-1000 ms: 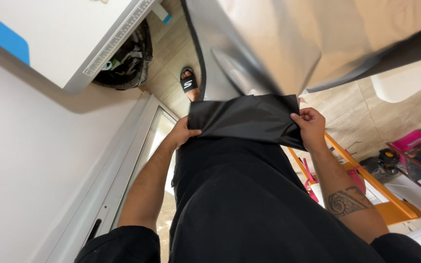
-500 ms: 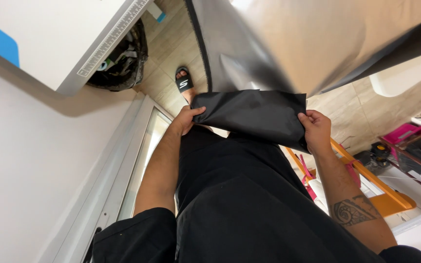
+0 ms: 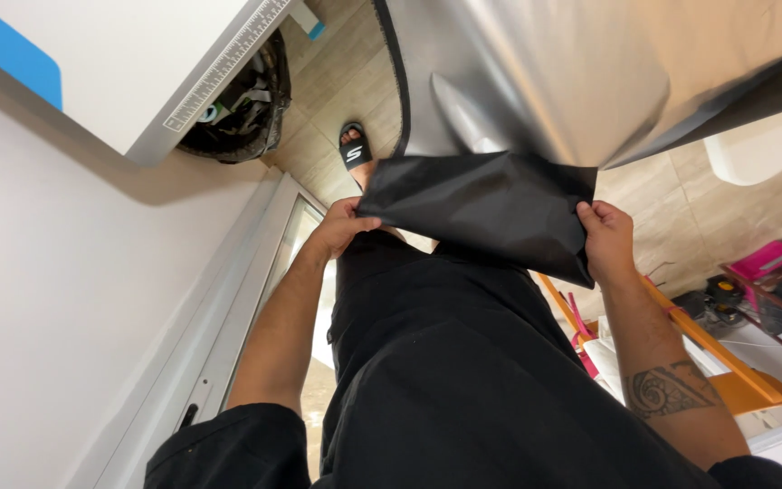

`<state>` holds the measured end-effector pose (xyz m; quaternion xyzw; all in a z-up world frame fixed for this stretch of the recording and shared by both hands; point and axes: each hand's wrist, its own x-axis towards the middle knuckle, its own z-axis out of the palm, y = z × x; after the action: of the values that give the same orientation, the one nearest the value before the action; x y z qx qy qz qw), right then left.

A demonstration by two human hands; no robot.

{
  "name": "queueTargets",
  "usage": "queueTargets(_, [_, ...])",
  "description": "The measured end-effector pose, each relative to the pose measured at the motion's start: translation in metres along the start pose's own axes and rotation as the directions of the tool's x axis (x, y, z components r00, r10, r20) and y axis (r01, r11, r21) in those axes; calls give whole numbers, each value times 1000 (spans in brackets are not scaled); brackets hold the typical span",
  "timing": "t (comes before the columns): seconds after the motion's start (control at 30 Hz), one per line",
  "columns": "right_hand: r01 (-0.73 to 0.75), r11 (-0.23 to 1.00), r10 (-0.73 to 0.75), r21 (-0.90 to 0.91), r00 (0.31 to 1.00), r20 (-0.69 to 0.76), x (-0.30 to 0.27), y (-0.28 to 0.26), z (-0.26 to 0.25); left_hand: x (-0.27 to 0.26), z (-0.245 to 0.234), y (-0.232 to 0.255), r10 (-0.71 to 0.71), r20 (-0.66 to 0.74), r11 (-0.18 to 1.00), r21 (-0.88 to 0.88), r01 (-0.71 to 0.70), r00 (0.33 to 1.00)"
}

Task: Unrolling a large roll of synthetic material and cutting out specific sections and strips using scissors.

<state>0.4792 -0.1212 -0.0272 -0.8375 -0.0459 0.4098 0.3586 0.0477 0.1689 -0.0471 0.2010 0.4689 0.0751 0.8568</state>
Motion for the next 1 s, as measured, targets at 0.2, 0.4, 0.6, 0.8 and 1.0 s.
queueTargets(0.2, [18, 1000, -18, 5, 999, 35, 0, -8, 12, -36, 6, 11, 56, -84, 979, 199, -38, 995])
queueTargets(0.4, [26, 1000, -25, -13, 997, 71, -5, -19, 20, -48, 17, -8, 182, -353, 922, 384, -35, 918])
queueTargets(0.6, [-54, 998, 51, 14, 989, 137, -25, -59, 42, -50, 20, -30, 304, -516, 914, 394, -93, 801])
queueTargets(0.8, [-418, 856, 299, 305, 881, 367, -44, -58, 38, -74, 56, -7, 381, -576, 892, 434, -125, 723])
queueTargets(1.0, [-365, 687, 88, 629, 900, 426, -89, -93, 19, -58, 53, -19, 461, -570, 858, 481, -179, 680])
